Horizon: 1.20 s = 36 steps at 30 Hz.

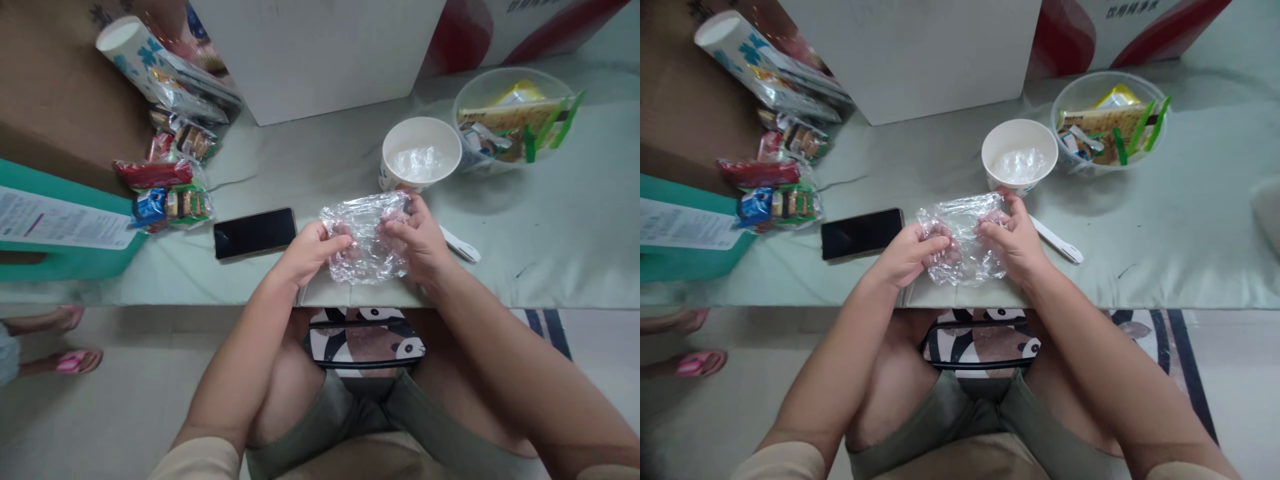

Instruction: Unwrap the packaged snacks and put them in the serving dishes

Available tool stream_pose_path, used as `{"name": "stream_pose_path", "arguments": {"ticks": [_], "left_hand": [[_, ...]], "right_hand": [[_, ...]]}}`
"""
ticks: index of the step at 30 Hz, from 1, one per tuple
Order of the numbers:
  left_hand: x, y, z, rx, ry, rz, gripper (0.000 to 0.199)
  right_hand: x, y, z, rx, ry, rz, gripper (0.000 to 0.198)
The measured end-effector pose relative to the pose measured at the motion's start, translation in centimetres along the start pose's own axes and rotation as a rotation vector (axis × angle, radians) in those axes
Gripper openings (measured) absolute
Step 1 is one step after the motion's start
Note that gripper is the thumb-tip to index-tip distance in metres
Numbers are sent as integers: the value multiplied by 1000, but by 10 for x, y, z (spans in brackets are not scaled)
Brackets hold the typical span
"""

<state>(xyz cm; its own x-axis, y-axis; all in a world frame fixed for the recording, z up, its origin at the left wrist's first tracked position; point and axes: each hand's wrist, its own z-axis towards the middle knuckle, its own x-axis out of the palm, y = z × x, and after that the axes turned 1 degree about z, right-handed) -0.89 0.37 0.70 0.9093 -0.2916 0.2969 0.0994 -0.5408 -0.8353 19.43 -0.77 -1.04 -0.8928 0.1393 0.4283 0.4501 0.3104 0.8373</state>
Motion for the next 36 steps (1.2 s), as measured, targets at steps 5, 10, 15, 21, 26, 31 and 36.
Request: {"name": "stream_pose_path", "arguments": {"ticks": [5,10,15,21,26,31,36], "left_hand": [[0,-3,2,118,-107,-28,20],[-1,-4,-1,82,18,94,29],[-4,-5,-2,92,-58,180,17],[-8,-6,-3,108,10,110,29],[-9,-9,-5,155,64,-33,21],[-12,-9,-2,109,111,28,33],[-12,-6,1,192,-22,229,26]], "right_hand": [[3,-1,-2,193,107,-30,50],[5,-5,-4,86,130,-161,37],[2,0,-8,101,173,-316,35],[4,1,-8,63,112,-241,34],[9,9,-9,41,65,-83,31],[-1,10,-8,6,186,-81,44],[-3,3,-8,-50,148,-389,30]]}}
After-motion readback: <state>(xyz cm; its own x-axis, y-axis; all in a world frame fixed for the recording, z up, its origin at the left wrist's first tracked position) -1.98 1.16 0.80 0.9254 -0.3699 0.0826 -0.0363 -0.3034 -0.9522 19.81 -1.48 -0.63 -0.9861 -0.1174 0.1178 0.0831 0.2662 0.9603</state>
